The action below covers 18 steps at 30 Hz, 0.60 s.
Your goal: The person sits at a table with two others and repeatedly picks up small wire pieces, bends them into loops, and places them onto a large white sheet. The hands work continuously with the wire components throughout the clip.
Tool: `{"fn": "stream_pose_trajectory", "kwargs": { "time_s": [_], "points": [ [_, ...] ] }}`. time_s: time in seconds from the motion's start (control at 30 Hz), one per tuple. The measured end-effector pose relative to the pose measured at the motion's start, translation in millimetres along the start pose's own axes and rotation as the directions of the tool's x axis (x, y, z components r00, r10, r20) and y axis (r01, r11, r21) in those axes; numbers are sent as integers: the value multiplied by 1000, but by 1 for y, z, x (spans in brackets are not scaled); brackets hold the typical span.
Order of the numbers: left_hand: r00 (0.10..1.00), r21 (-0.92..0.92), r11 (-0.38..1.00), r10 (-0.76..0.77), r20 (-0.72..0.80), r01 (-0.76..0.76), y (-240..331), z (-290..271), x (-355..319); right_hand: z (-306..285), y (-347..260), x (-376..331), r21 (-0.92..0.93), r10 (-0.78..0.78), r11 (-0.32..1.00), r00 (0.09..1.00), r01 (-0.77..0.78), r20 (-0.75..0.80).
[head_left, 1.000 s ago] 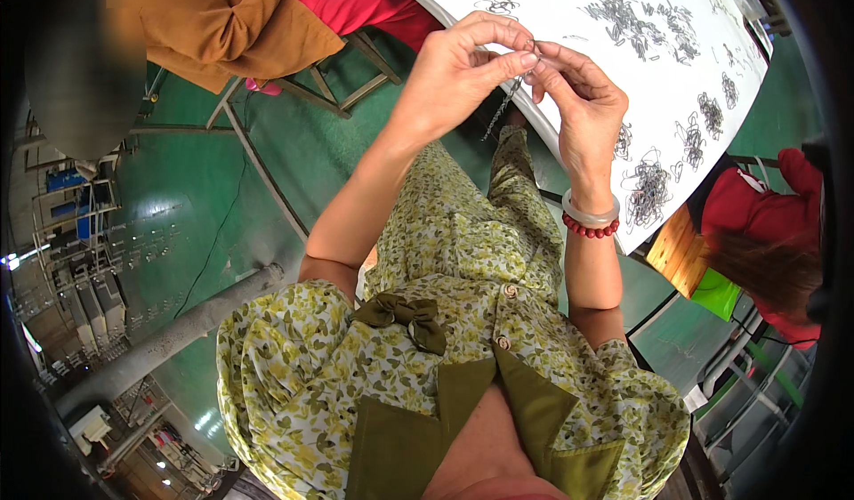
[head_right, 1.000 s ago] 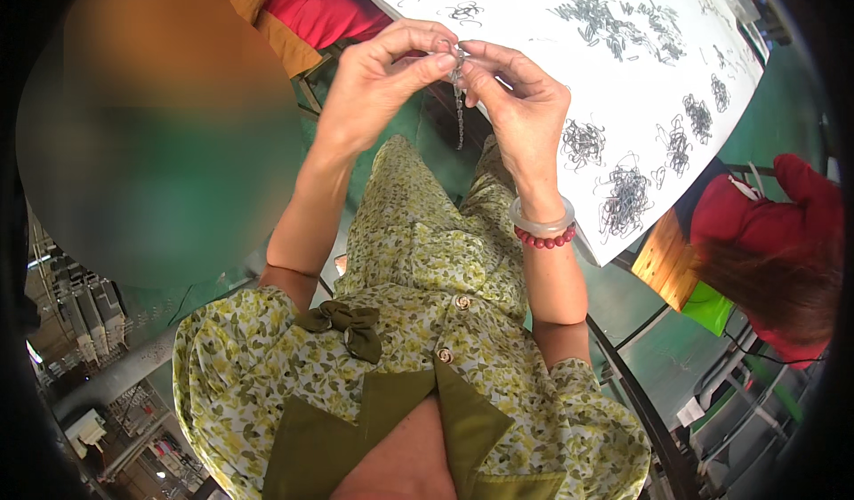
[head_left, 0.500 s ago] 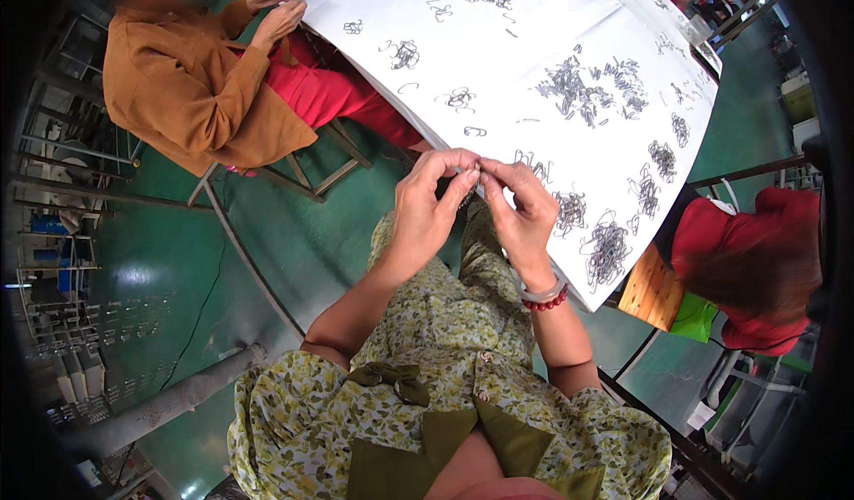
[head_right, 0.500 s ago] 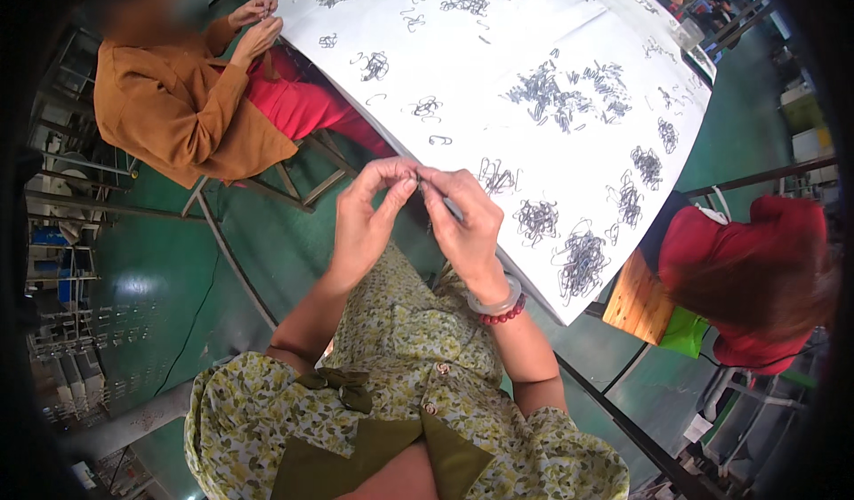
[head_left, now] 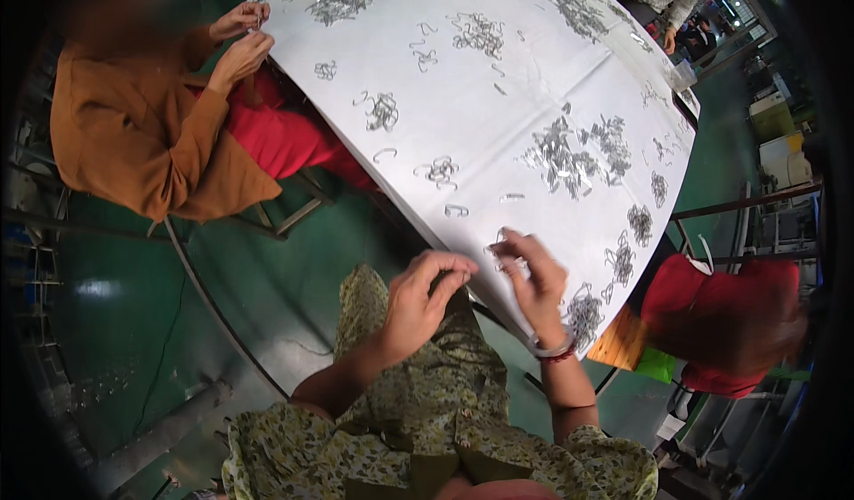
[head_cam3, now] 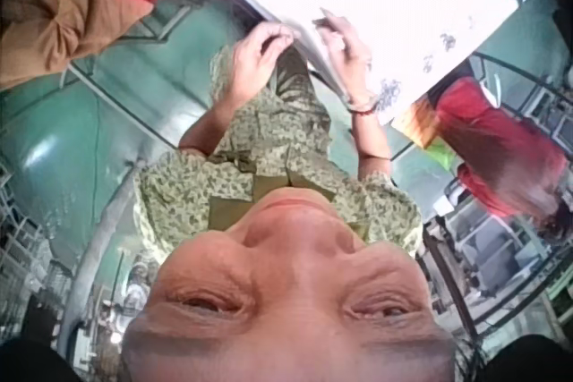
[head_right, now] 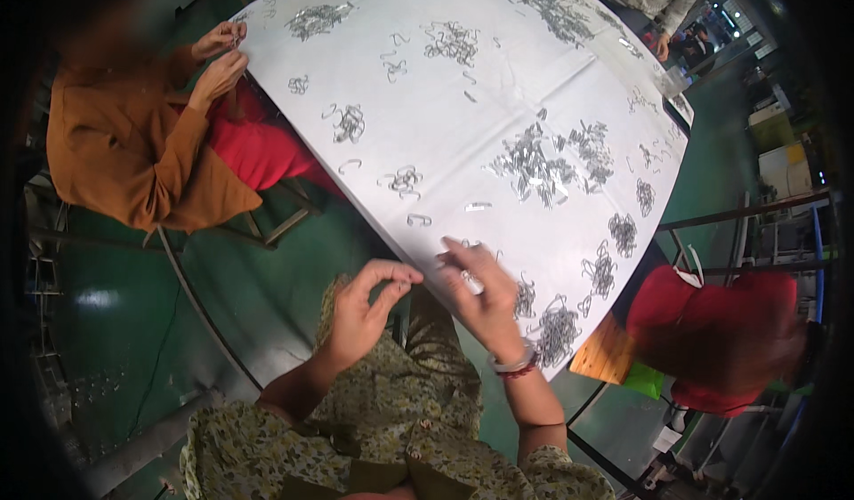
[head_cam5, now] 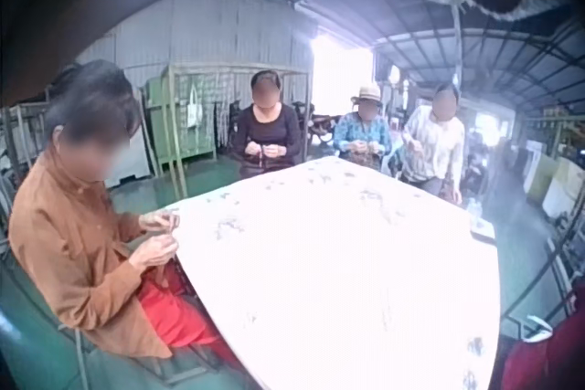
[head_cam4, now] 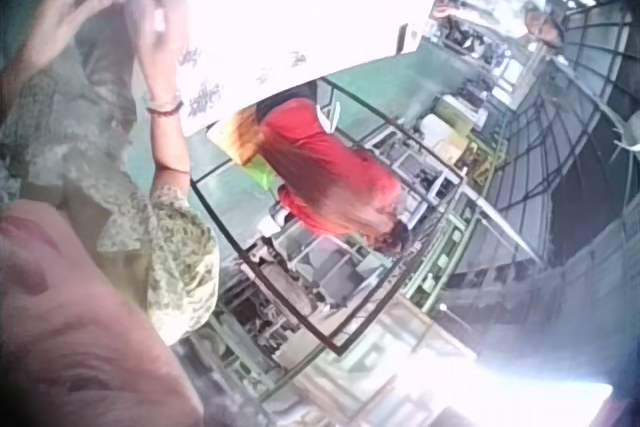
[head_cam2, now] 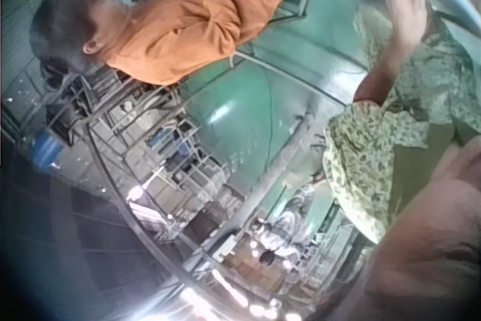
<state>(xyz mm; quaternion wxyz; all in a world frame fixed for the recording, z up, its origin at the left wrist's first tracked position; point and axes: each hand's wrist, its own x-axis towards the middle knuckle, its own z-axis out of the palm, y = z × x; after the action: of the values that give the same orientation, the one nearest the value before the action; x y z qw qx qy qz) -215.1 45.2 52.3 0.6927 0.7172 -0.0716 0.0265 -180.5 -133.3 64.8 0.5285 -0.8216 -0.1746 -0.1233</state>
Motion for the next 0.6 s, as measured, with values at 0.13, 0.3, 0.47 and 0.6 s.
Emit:
{"fn": "stream_pose_trajectory", "kwargs": {
  "time_s": [0.13,0.3,0.47,0.6],
  "points": [
    [991,64,992,117,-64,-113,-11,-4,12,-12,61,96,-110,105,988,994,-106,-13],
    [966,121,960,246,76,-254,-29,-11,19,10,206,200,-566,-135,816,991,120,15],
    [977,130,969,208,40,-212,-34,-16,4,35,207,223,-711,-59,684,984,160,166],
    [974,115,968,220,46,-224,-35,-17,2,25,202,207,-831,41,542,985,121,170]
  ]
}}
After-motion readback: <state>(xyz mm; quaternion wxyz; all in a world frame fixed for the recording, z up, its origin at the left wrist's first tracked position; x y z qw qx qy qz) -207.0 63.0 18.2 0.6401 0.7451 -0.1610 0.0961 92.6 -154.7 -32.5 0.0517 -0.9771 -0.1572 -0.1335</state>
